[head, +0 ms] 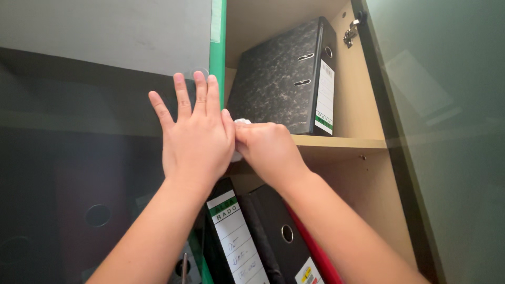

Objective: The person wipes a glass cabinet door with a tissue, opens the cabinet, and wipes down the binders and shelves inside with the tissue before wiping the glass door again.

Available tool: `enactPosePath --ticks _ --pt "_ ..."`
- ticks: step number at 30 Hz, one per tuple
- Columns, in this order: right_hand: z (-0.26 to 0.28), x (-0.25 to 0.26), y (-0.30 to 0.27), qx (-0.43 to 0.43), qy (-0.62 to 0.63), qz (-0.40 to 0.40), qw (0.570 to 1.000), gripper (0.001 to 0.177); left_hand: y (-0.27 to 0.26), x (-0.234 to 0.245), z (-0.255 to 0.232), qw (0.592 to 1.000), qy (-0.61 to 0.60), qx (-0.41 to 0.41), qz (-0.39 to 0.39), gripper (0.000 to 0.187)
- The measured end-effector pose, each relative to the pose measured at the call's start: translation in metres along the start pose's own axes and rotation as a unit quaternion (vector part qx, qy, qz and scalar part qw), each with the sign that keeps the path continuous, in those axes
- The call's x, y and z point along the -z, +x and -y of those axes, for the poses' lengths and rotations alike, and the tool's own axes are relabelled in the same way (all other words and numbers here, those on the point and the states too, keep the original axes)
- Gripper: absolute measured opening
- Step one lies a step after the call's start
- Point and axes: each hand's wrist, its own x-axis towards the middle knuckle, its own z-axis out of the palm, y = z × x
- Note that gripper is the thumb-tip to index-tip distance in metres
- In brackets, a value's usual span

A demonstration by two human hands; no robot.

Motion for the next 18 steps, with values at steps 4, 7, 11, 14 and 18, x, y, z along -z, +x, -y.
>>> enactPosePath --ticks 4,7,11,14,18 --pt "0.006 0.003 -0.015 0.038 0.050 -0.077 0.995 0.016 0.000 0.001 -0.001 1.000 -0.008 -0.001 0.006 0.063" --pt "-0.008 0.008 -0.025 0.073 0.043 -0.112 0.990 0.026 0.000 0.000 0.000 1.000 -0.022 0.002 -0.006 0.064" --pt "-0.045 0.025 -0.049 0.039 0.057 -0.095 0.993 0.026 0.000 -0.001 0.000 1.000 -0.019 0.002 -0.005 0.064" --pt "-0.077 0.041 -0.072 -0.005 0.045 -0.098 0.994 0.021 -0.001 -0.002 0.000 1.000 -0.013 -0.002 -0.006 0.063" --pt "-0.114 0.053 -0.096 -0.064 0.077 -0.121 0.988 0.020 -0.001 -0.002 0.001 1.000 -0.015 -0.010 -0.017 0.063"
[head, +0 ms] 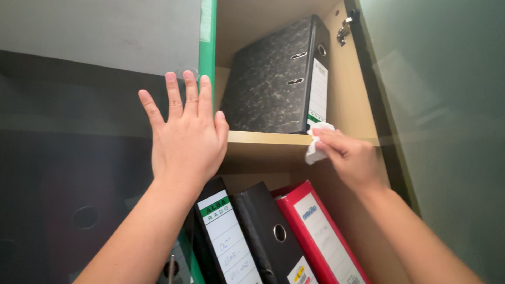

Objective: The person wipes a glass cabinet door with a tissue, opens the cabinet, and wipes down the binders and shelves inside with the tissue before wiping the glass door again.

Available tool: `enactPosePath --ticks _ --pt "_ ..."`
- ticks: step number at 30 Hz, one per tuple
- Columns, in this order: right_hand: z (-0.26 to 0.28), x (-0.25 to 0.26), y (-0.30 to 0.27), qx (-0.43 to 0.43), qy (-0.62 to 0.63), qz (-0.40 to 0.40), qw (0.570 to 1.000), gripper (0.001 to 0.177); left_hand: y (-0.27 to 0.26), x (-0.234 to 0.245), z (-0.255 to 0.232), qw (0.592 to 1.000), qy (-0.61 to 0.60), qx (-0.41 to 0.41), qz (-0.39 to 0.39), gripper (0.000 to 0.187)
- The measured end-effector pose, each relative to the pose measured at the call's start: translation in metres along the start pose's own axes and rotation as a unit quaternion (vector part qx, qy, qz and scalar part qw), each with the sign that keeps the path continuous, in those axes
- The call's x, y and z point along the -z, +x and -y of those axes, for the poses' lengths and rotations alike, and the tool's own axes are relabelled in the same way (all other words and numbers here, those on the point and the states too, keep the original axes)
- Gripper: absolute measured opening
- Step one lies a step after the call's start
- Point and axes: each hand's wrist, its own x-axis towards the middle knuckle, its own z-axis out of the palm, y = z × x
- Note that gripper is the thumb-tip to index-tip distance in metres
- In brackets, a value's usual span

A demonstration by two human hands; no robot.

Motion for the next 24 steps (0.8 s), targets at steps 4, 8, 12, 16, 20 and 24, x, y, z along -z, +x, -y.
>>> enactPosePath --ticks 4,8,12,16,20,24 --pt "-0.030 0.013 -0.009 -0.128 -0.011 0.002 0.992 0.021 0.000 0.001 0.000 1.000 0.013 -0.007 0.002 0.063" --pt "-0.057 0.024 -0.010 -0.258 -0.104 -0.020 0.960 0.024 -0.001 0.002 -0.001 1.000 0.022 -0.012 0.001 0.063" --pt "-0.065 0.026 -0.007 -0.307 -0.160 -0.006 0.938 0.030 0.001 0.002 -0.003 0.999 0.048 -0.015 0.003 0.063" --pt "-0.056 0.021 0.004 -0.253 -0.200 0.016 0.946 0.031 0.003 0.001 -0.005 0.998 0.060 -0.020 0.007 0.063" --pt "-0.048 0.006 0.004 -0.247 -0.166 0.066 0.952 0.033 0.002 0.002 -0.006 0.997 0.077 -0.025 0.006 0.063" --pt "-0.079 0.025 0.021 -0.273 -0.193 0.100 0.937 0.034 0.001 0.003 -0.005 0.997 0.067 -0.022 0.005 0.063"
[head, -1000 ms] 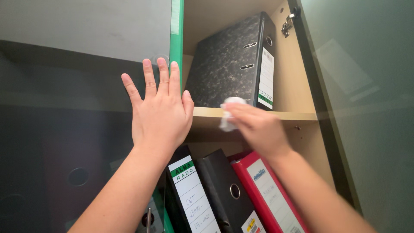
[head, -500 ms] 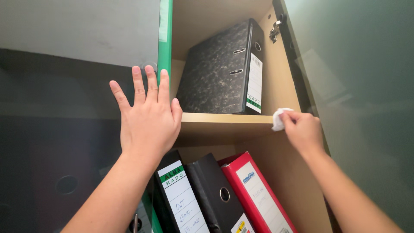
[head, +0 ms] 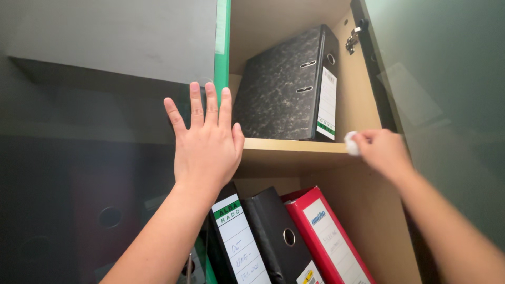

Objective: The person wipes a glass cabinet door with a tissue, opens the cabinet, and wipes down the binders and shelves inside with the tissue before wiping the glass door again.

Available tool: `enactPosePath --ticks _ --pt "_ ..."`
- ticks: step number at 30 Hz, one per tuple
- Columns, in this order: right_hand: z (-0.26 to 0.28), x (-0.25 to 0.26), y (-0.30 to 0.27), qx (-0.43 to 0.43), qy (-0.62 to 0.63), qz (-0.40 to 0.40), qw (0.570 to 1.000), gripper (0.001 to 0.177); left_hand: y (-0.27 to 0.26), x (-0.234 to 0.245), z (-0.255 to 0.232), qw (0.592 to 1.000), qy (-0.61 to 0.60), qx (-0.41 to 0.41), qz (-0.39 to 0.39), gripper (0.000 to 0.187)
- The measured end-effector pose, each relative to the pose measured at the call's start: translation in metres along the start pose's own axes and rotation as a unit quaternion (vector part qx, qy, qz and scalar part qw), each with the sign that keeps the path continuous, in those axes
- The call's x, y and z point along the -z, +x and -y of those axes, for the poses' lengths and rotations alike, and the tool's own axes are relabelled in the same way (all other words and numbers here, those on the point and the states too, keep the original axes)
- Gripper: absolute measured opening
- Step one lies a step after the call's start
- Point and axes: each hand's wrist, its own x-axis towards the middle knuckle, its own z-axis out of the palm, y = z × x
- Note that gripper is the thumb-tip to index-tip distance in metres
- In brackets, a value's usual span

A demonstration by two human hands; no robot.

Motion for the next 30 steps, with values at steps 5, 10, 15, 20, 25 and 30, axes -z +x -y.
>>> enactPosePath --ticks 5,10,15,20,25,30 --pt "0.022 0.006 0.006 -0.022 -0.062 0.063 0.996 0.033 0.001 0.001 -0.001 1.000 -0.003 0.007 0.000 0.063" --pt "0.104 0.005 -0.021 0.121 0.031 0.082 0.989 0.031 0.002 0.001 -0.002 1.000 -0.016 0.016 -0.002 0.063" --pt "0.176 0.004 -0.046 0.172 0.095 0.059 0.979 0.027 0.000 0.003 -0.001 0.999 -0.038 0.016 -0.012 0.063" --pt "0.221 -0.016 -0.067 0.235 0.196 0.010 0.952 0.019 0.001 0.004 -0.001 0.998 -0.062 0.022 -0.020 0.064" --pt "0.220 -0.027 -0.073 0.306 0.229 -0.051 0.923 0.018 -0.002 0.005 0.001 0.997 -0.070 0.028 -0.025 0.062" --pt "0.193 -0.026 -0.077 0.348 0.209 -0.106 0.908 0.019 -0.002 0.009 0.001 0.995 -0.090 0.027 -0.038 0.062"
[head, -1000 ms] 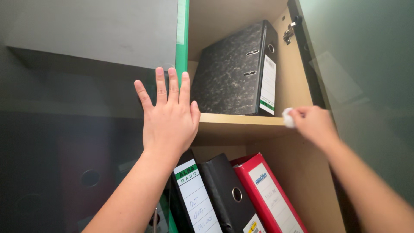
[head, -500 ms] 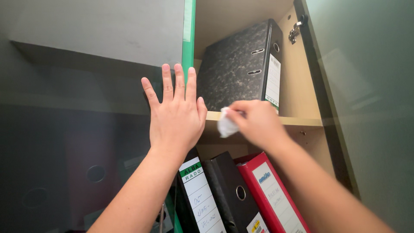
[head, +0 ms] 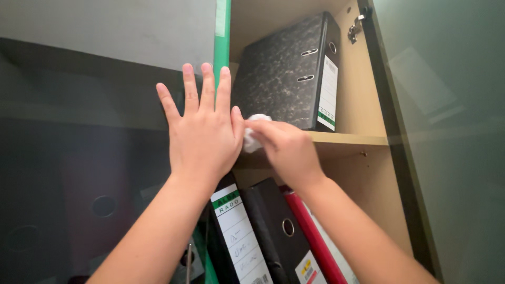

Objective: The person wipes a glass cabinet door with a tissue, opens the cabinet, and wipes down the binders and shelves inside with the tissue before wiping the glass door again.

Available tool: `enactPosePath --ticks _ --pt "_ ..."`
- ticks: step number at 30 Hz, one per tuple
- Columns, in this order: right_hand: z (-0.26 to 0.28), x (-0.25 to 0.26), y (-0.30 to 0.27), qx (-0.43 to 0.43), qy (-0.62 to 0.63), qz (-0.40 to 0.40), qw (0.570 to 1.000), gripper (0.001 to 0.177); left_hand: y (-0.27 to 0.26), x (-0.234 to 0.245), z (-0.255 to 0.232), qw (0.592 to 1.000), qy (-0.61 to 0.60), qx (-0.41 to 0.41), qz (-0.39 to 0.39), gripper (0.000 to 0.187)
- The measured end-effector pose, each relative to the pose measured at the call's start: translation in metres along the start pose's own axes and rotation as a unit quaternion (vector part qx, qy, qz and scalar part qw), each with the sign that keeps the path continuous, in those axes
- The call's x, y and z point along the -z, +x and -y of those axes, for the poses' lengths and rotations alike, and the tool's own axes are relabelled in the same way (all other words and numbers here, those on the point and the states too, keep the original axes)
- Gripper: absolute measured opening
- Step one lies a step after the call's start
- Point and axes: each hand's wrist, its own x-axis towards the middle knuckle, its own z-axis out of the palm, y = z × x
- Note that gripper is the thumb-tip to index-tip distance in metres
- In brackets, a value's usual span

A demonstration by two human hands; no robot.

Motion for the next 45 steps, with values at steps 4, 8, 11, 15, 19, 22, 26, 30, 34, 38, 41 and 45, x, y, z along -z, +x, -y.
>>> enactPosePath --ticks 4,8,11,15,19,22,26,30,34,38,41,45 --pt "-0.024 0.019 -0.021 -0.005 -0.056 -0.041 0.998 0.021 -0.002 0.006 -0.002 1.000 -0.018 -0.022 -0.011 0.058" --pt "-0.057 0.041 -0.048 -0.053 -0.111 -0.044 0.991 0.023 -0.005 0.010 -0.007 0.999 -0.003 -0.049 -0.014 0.058" --pt "-0.079 0.057 -0.063 -0.081 -0.167 -0.063 0.981 0.021 -0.009 0.011 -0.015 0.997 0.021 -0.070 0.000 0.058" --pt "-0.090 0.073 -0.070 -0.179 -0.201 -0.045 0.962 0.018 -0.008 0.011 -0.023 0.997 0.030 -0.064 0.011 0.059" --pt "-0.090 0.084 -0.062 -0.182 -0.181 -0.031 0.966 0.016 -0.004 0.014 -0.035 0.999 -0.004 -0.053 0.014 0.060" --pt "-0.083 0.089 -0.057 -0.217 -0.148 -0.010 0.965 0.018 -0.002 0.016 -0.051 0.998 -0.029 -0.042 0.021 0.060" --pt "-0.074 0.091 -0.051 -0.239 -0.080 -0.014 0.968 0.018 -0.006 0.018 -0.076 0.997 -0.059 -0.027 0.036 0.061" --pt "-0.078 0.089 -0.048 -0.324 0.084 0.000 0.942 0.020 -0.014 0.016 -0.104 0.991 -0.128 0.018 0.030 0.059" --pt "-0.090 0.105 -0.048 -0.464 0.303 0.034 0.832 0.030 -0.022 0.014 -0.130 0.966 -0.242 0.084 0.018 0.057" --pt "-0.091 0.119 -0.054 -0.521 0.406 0.075 0.747 0.032 -0.025 0.012 -0.147 0.881 -0.391 0.247 0.098 0.052" --pt "-0.092 0.127 -0.063 -0.540 0.426 0.105 0.718 0.033 -0.040 0.004 -0.156 0.814 -0.467 0.336 0.078 0.047" --pt "-0.085 0.142 -0.081 -0.572 0.428 0.127 0.688 0.031 -0.057 -0.016 -0.173 0.695 -0.569 0.435 0.060 0.045"
